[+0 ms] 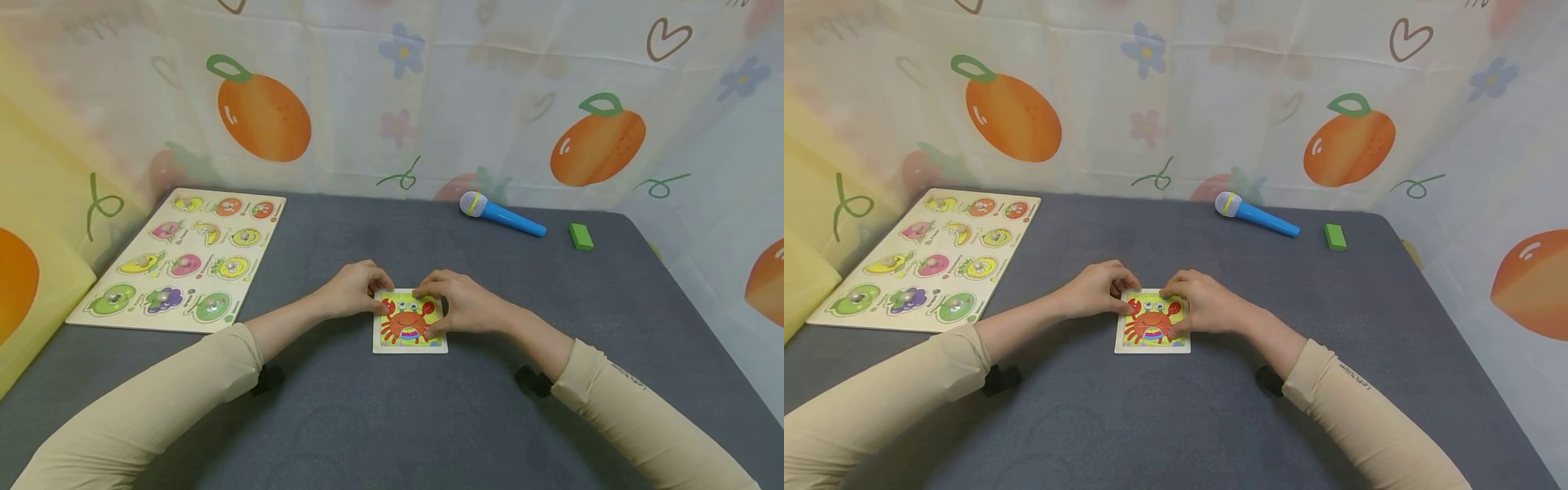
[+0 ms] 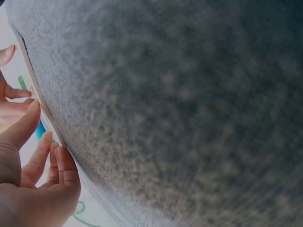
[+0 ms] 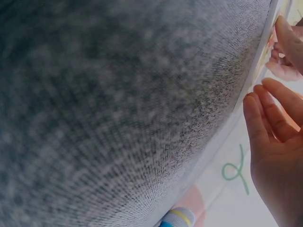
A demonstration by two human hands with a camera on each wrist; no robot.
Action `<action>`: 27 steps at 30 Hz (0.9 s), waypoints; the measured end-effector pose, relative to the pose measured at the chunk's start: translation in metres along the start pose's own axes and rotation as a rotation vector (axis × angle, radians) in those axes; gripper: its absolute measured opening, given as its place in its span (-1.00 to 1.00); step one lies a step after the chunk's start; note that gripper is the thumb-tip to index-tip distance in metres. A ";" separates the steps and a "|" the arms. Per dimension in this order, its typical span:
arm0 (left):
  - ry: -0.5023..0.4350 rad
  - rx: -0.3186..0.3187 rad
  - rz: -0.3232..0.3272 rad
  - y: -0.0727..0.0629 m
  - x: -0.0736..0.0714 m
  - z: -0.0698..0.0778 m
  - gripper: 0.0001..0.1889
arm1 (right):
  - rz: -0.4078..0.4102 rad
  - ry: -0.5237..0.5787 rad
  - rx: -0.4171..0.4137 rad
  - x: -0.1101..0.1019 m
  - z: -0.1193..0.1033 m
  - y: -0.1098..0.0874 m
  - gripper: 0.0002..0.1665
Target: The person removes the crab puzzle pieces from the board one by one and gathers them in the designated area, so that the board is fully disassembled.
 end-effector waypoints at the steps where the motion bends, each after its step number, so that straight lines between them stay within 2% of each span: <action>1: 0.004 -0.005 0.001 0.000 0.000 0.000 -0.61 | -0.001 0.000 0.001 0.000 0.000 0.000 -0.25; 11: -0.014 -0.053 -0.003 -0.001 0.001 -0.005 -0.37 | -0.008 -0.006 0.004 -0.001 0.000 0.002 -0.25; 21: -0.016 -0.064 -0.004 -0.001 0.002 -0.007 -0.39 | -0.023 0.006 -0.006 -0.006 0.000 0.010 -0.33; 27: -0.029 -0.057 -0.012 -0.002 0.003 -0.007 -0.40 | 0.011 0.083 -0.023 -0.013 -0.002 0.025 -0.46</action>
Point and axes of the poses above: each hand's wrist, its own y-axis towards the middle knuckle, its own x-axis out of the palm, z = x × y, the point moved 5 cm from there along y, towards the middle knuckle, and after that the axes turned 6 degrees about -z, right-handed, at the moved point
